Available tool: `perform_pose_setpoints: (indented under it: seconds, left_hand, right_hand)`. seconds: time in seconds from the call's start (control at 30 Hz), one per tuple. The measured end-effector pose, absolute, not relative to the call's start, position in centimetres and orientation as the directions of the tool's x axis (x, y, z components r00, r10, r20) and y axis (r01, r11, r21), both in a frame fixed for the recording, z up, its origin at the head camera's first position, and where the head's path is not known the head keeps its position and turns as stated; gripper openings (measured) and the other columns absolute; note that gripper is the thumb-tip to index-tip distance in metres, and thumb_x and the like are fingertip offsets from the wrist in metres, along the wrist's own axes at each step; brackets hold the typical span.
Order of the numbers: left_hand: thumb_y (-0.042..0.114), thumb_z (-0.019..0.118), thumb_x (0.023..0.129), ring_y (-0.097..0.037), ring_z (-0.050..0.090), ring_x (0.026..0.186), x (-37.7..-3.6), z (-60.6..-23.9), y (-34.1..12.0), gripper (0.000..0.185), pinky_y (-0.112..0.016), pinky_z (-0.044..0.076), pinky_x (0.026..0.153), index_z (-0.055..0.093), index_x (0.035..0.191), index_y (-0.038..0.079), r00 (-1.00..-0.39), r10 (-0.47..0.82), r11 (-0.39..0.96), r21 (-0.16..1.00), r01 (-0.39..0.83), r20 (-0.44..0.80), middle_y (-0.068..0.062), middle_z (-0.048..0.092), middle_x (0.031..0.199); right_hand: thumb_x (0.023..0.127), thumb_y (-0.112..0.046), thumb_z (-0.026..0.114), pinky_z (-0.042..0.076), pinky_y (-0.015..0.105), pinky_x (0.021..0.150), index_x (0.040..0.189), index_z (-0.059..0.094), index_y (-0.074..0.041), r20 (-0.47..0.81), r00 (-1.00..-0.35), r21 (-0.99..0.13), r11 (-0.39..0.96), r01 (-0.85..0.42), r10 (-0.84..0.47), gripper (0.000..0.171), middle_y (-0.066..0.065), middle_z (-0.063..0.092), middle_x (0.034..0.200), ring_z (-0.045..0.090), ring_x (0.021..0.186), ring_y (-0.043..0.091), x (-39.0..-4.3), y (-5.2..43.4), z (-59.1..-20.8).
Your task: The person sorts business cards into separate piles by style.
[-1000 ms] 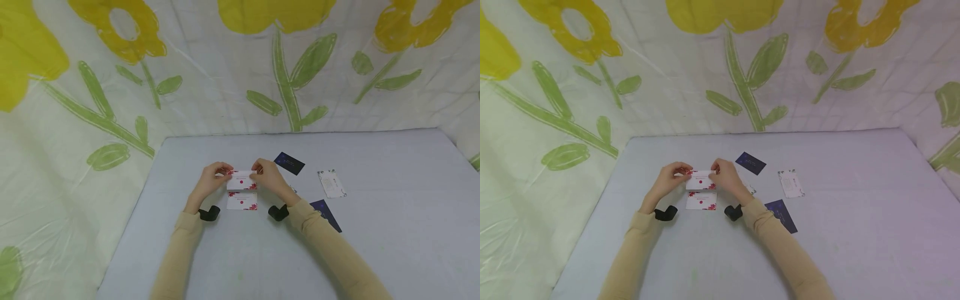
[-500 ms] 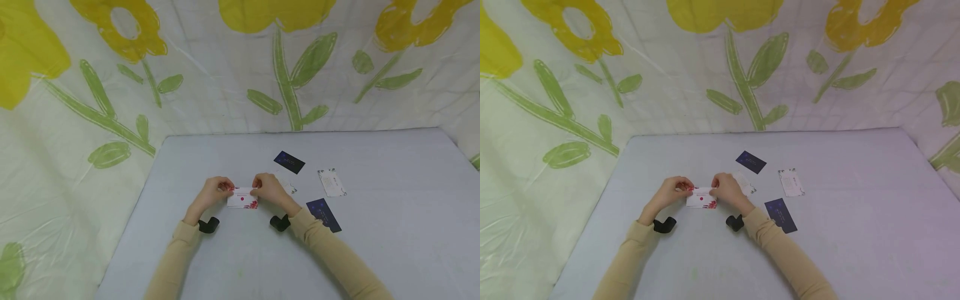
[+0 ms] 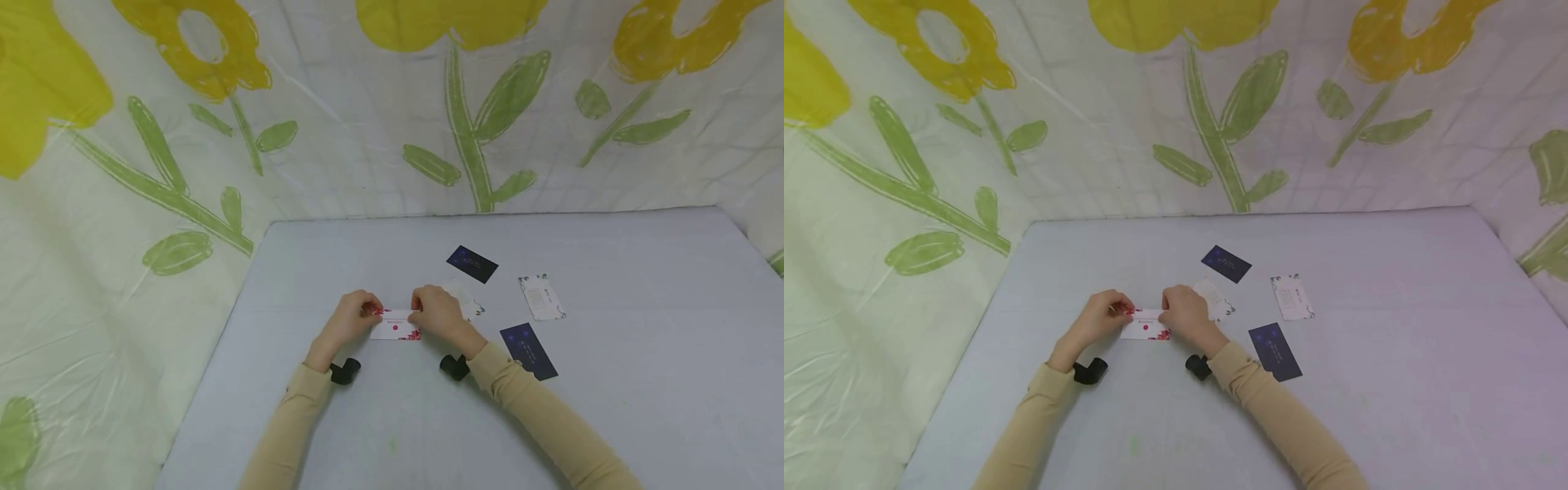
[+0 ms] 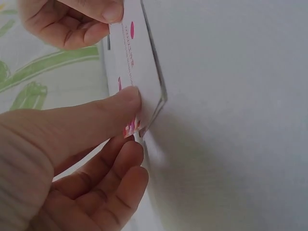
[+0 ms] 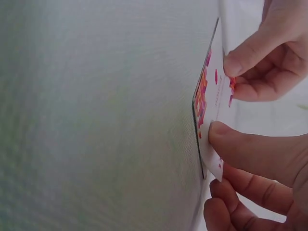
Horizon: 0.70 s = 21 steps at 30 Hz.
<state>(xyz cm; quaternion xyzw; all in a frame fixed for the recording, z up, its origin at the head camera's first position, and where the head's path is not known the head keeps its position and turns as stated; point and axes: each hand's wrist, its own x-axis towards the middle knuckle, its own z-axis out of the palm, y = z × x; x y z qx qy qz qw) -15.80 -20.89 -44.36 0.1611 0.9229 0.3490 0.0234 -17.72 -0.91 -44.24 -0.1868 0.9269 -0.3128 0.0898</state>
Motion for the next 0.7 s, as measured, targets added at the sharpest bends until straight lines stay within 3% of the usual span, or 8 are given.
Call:
perform_pose_setpoints:
  seconds: [0.4,0.7]
  left_hand:
    - [-0.004,0.068,0.077,-0.020,0.052,0.076,-15.6,-43.9,-20.2,0.007,-0.031,0.045,0.069,0.067,0.083,0.000,-0.938,0.341,0.747,0.588,0.311,0.063,-0.009,0.058,0.081]
    - [0.002,0.062,0.087,-0.021,0.058,0.086,-17.0,-41.7,-17.7,0.016,-0.034,0.049,0.077,0.066,0.102,-0.002,-0.916,0.387,0.741,0.556,0.377,0.106,-0.011,0.062,0.094]
  right_hand:
    - [0.082,-0.016,0.069,0.036,0.026,0.055,0.069,0.058,-0.011,-0.033,-0.900,-0.561,0.753,-0.343,-0.434,0.017,0.000,0.050,0.069,0.045,0.067,0.015,-17.5,-0.6,-44.2]
    - [0.088,-0.020,0.063,0.044,0.029,0.058,0.093,0.067,-0.005,0.061,-0.920,-0.640,0.692,-0.333,-0.386,0.016,0.004,0.059,0.077,0.053,0.069,0.017,-18.6,3.4,-39.9]
